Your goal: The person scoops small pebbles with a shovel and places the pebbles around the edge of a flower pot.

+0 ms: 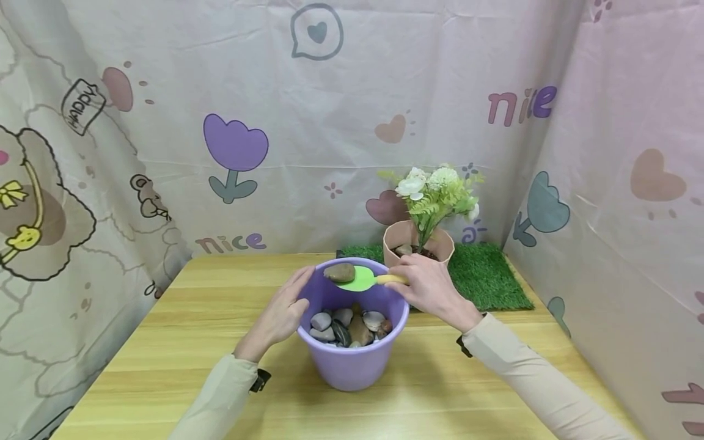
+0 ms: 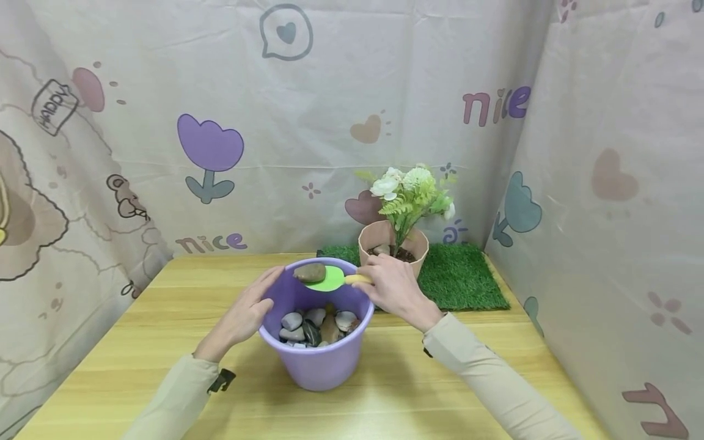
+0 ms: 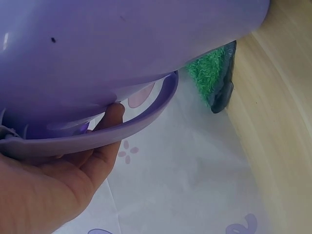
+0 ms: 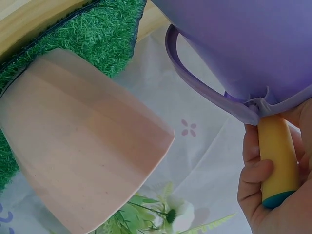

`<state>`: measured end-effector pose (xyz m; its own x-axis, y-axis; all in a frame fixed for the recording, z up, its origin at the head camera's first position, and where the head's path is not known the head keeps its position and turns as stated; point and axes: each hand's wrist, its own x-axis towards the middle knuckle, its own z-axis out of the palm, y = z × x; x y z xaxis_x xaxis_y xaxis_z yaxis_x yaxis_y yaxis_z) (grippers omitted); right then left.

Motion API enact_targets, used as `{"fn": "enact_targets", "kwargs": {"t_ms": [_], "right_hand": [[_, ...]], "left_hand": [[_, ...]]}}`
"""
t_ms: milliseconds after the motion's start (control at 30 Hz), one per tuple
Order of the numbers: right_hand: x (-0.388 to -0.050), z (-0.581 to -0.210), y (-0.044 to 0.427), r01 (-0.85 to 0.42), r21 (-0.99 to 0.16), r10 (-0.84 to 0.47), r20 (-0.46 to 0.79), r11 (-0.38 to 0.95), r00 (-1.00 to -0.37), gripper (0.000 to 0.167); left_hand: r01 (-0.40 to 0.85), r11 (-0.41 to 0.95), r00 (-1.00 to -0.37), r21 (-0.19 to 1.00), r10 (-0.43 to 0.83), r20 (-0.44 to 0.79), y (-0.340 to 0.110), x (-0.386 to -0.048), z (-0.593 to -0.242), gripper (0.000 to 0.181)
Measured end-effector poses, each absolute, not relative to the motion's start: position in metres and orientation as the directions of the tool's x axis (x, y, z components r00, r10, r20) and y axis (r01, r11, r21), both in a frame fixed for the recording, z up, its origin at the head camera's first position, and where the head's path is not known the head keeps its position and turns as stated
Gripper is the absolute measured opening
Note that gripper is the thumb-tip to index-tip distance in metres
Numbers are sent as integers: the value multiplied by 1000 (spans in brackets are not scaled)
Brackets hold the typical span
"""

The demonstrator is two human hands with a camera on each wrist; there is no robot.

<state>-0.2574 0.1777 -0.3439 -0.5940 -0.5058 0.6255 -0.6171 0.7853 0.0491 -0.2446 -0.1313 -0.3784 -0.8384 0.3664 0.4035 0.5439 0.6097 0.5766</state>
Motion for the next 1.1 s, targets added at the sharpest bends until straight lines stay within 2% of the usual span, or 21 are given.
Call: {"fn": "enact_targets", "kwargs": {"t_ms": [733,1100], "right_hand": [[-257,-347,181,-654,15,-509,642,757,-574,23],[-252,-340,190,-658,51,-518,664,751,-540,19]], "left_hand": [[541,612,-840,577,362,403,-131,-243,-378,66],[538,610,-843,582,364,397,-131,-244,-378,66]]}}
